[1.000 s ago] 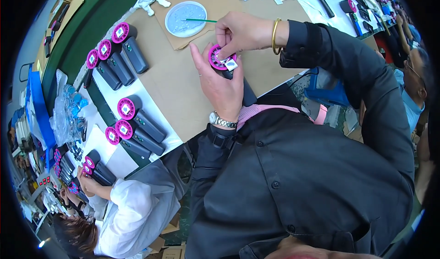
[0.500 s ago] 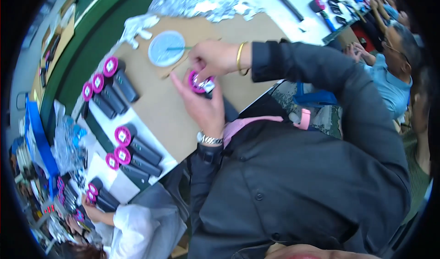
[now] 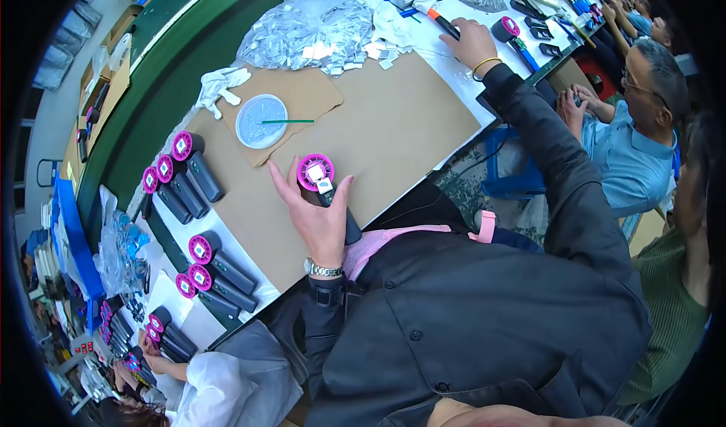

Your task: The person applies a substance to fan components with a stick, presses a small square onto each, and taps them with a mallet. They then wipe the fans with a cloth and point to different parts while speaking to another person.

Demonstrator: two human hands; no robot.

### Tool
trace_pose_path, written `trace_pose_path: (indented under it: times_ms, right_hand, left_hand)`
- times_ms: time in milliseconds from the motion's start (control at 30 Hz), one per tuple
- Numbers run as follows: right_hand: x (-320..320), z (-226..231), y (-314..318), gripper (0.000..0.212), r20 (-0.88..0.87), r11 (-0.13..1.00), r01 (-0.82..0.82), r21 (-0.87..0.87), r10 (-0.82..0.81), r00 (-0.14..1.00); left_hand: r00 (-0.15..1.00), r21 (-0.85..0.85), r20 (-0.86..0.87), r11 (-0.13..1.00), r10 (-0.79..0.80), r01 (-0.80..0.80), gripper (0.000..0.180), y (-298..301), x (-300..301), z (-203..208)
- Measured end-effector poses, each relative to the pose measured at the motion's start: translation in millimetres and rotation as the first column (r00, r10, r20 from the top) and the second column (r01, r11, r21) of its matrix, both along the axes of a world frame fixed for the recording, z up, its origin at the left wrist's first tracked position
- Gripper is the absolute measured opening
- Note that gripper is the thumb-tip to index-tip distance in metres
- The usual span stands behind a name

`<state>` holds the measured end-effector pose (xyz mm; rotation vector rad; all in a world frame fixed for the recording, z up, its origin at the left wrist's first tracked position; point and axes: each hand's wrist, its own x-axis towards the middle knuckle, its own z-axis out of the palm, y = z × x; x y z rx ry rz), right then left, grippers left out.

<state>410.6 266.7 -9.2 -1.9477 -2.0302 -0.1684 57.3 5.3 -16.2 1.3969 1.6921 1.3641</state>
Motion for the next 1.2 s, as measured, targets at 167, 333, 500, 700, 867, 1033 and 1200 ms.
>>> trace_pose_path:
  times_ms: [167,333,500,700,867,1033,1200]
  right_hand:
    - [40,-39,41,0.042,0.034,0.996,0.019,-0.085,-0.016,0.999]
    - [48,-12,34,0.036,-0.069,0.996,-0.081,-0.045,0.078,0.995]
    - [-11,46,-75,0.033,-0.803,0.942,-0.269,-0.201,-0.002,0.595]
    - [-66,93,-194,0.053,-0.644,0.708,-0.684,-0.173,0.444,0.623]
    - [-90,92,-209,0.054,-0.580,0.575,-0.807,-0.132,0.616,0.533]
    - [-100,97,-210,0.056,-0.442,0.555,-0.815,-0.166,0.696,0.565]
    - [-110,97,-209,0.055,-0.312,0.561,-0.796,-0.227,0.732,0.605]
  left_hand:
    - [0.994,-0.034,0.106,0.999,0.011,-0.008,0.110,6,-1,-1]
    - [0.999,-0.014,0.008,0.999,-0.032,0.033,0.108,10,-9,-5]
    - [0.998,-0.006,-0.018,0.998,-0.065,0.065,0.108,7,-17,-10]
    - [0.991,-0.014,-0.076,0.994,-0.109,0.108,0.112,7,-25,-5]
    - [0.994,0.064,-0.079,0.994,-0.078,0.084,0.116,7,-23,-12]
    - [0.995,0.086,-0.077,0.994,-0.057,0.063,0.117,6,-20,-10]
    - [0.993,0.095,-0.111,0.994,-0.050,0.060,0.117,6,-20,-16]
